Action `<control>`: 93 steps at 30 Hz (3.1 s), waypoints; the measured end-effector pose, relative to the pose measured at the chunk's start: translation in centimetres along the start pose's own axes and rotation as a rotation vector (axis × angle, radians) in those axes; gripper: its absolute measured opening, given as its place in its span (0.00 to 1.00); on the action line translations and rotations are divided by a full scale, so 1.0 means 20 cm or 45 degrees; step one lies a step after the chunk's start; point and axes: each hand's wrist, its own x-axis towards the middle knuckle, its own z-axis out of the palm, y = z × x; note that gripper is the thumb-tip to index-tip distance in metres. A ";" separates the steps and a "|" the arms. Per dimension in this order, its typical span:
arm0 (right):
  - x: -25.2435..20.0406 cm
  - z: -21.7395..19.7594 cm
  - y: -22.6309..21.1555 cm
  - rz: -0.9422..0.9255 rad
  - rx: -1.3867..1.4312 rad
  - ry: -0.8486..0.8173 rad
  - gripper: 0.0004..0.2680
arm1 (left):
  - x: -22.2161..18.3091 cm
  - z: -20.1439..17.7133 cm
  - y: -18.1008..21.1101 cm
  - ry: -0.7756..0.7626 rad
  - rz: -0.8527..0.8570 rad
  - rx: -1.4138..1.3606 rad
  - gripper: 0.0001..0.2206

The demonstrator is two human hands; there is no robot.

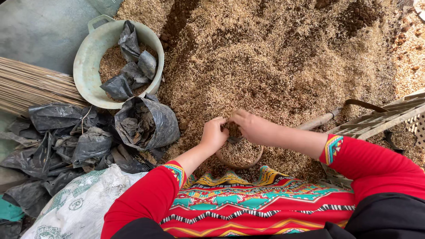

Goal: The person scoops loose organic material from a large pile into small black plastic bags using both hands, then places the filled bags into a nearby white plastic crate. The process repeats continuously with the person refilling bags and arranging them in the crate.

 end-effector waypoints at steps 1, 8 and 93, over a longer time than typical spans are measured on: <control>-0.03 0.03 0.00 -0.080 -0.095 0.047 0.16 | 0.00 0.01 -0.01 -0.021 -0.018 -0.012 0.09; -0.05 0.09 0.15 -0.485 -0.610 0.165 0.14 | 0.00 0.08 -0.06 0.100 0.139 0.010 0.15; 0.47 0.17 1.16 0.384 -0.484 -0.066 0.10 | 0.00 -0.10 0.13 0.063 0.426 0.269 0.06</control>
